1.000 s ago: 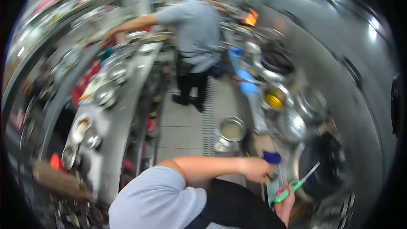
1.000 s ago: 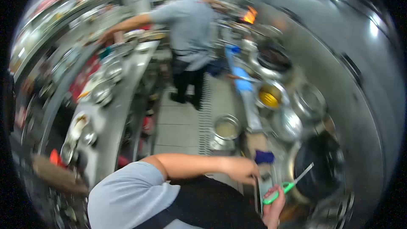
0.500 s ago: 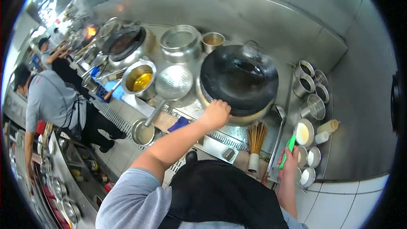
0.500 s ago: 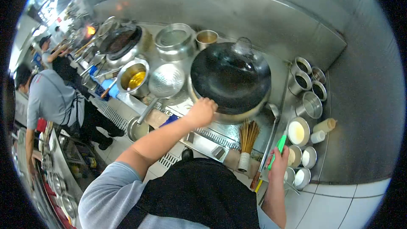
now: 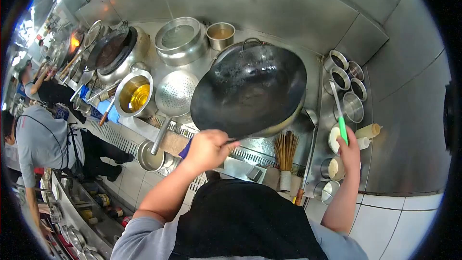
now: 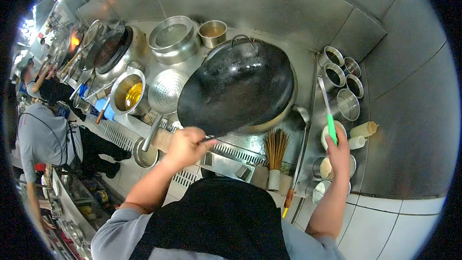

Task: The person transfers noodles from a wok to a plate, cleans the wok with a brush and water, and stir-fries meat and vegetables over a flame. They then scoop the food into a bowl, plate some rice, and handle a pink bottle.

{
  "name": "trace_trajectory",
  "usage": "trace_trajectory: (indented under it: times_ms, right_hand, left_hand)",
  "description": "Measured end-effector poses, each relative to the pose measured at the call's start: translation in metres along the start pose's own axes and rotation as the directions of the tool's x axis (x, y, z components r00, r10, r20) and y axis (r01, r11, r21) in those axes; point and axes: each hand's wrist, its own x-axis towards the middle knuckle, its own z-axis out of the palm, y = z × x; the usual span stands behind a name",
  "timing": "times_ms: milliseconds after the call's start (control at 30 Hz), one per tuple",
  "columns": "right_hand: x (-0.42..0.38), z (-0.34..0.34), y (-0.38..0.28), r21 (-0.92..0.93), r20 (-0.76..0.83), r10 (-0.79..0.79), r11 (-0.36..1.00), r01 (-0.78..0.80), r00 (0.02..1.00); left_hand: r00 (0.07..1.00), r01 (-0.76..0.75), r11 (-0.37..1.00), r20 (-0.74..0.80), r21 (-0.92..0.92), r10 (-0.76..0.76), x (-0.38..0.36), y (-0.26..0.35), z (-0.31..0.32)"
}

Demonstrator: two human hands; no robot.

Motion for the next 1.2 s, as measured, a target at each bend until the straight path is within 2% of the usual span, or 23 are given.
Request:
trace_trajectory:
  times_ms: [33, 100, 167, 200, 233, 333, 367, 400, 467, 500, 567, 700, 767, 933, 1000, 1033, 1100, 1133, 1200]
  right_hand:
    - [0.022, 0.008, 0.001, -0.177, 0.064, -0.139, 0.973, 0.148, 0.988]
    - [0.04, 0.033, -0.064, -0.351, 0.232, -0.215, 0.891, 0.288, 0.949]
    - [0.078, 0.081, -0.097, -0.63, 0.368, -0.058, 0.718, 0.295, 0.928]
    - [0.096, 0.109, -0.103, -0.688, 0.449, -0.061, 0.613, 0.388, 0.892]
    - [0.114, 0.139, -0.102, -0.723, 0.526, -0.055, 0.497, 0.48, 0.849]
    - [0.156, 0.221, -0.085, -0.699, 0.67, -0.046, 0.299, 0.65, 0.741]
    - [0.166, 0.241, -0.077, -0.672, 0.712, -0.056, 0.233, 0.703, 0.7]
    - [0.171, 0.254, -0.075, -0.673, 0.71, -0.063, 0.233, 0.702, 0.701]
    - [0.183, 0.277, -0.071, -0.666, 0.745, 0.022, 0.078, 0.742, 0.667]
    - [0.189, 0.29, -0.067, -0.66, 0.75, 0.019, 0.079, 0.747, 0.661]
    - [0.196, 0.295, -0.056, -0.642, 0.767, -0.001, 0.009, 0.767, 0.642]
    - [0.191, 0.296, -0.059, -0.655, 0.755, -0.016, 0.019, 0.755, 0.656]
    - [0.183, 0.295, -0.067, -0.653, 0.757, 0.05, 0.01, 0.757, 0.652]
    - [0.187, 0.282, -0.07, -0.726, 0.685, 0.014, 0.094, 0.681, 0.728]
    - [0.19, 0.259, -0.085, -0.741, 0.651, 0.009, 0.224, 0.633, 0.759]
    - [0.189, 0.244, -0.094, -0.745, 0.648, 0.007, 0.217, 0.631, 0.762]
    - [0.176, 0.22, -0.101, -0.697, 0.686, -0.051, 0.238, 0.676, 0.726]
    - [0.173, 0.214, -0.099, -0.705, 0.678, -0.051, 0.237, 0.668, 0.733]
    - [0.169, 0.206, -0.095, -0.654, 0.7, -0.173, 0.234, 0.719, 0.693]
  left_hand:
    - [0.996, 0.091, 0.994, 0.003, -0.062, -0.091, 0.003, -0.006, -0.006]
    - [0.98, 0.157, 0.975, -0.097, -0.159, -0.173, 0.015, -0.014, -0.018]
    - [0.951, 0.248, 0.93, -0.116, -0.27, -0.287, 0.025, -0.022, -0.033]
    - [0.921, 0.328, 0.878, -0.089, -0.35, -0.379, 0.028, -0.028, -0.037]
    - [0.897, 0.377, 0.832, -0.061, -0.407, -0.437, 0.031, -0.033, -0.044]
    - [0.857, 0.378, 0.711, -0.067, -0.593, -0.511, 0.04, -0.029, -0.055]
    - [0.858, 0.374, 0.714, -0.072, -0.591, -0.509, 0.038, -0.032, -0.056]
    - [0.855, 0.386, 0.725, -0.074, -0.57, -0.513, 0.034, -0.037, -0.057]
    - [0.859, 0.402, 0.746, -0.064, -0.531, -0.508, 0.027, -0.047, -0.059]
    - [0.872, 0.364, 0.787, -0.115, -0.498, -0.476, 0.023, -0.051, -0.06]
    - [0.862, 0.4, 0.772, -0.083, -0.494, -0.5, 0.021, -0.054, -0.062]
    - [0.838, 0.439, 0.732, -0.056, -0.521, -0.542, 0.021, -0.057, -0.064]
    - [0.836, 0.447, 0.741, -0.06, -0.502, -0.545, 0.022, -0.058, -0.066]
    - [0.84, 0.443, 0.725, -0.037, -0.526, -0.541, 0.025, -0.058, -0.067]
    - [0.881, 0.403, 0.798, -0.047, -0.448, -0.471, 0.029, -0.058, -0.065]
    - [0.882, 0.397, 0.798, -0.052, -0.453, -0.468, 0.03, -0.059, -0.061]
    - [0.916, 0.332, 0.865, -0.092, -0.377, -0.392, 0.032, -0.06, -0.054]
    - [0.913, 0.338, 0.862, -0.092, -0.377, -0.398, 0.033, -0.058, -0.052]
    - [0.912, 0.343, 0.858, -0.082, -0.383, -0.401, 0.04, -0.051, -0.055]
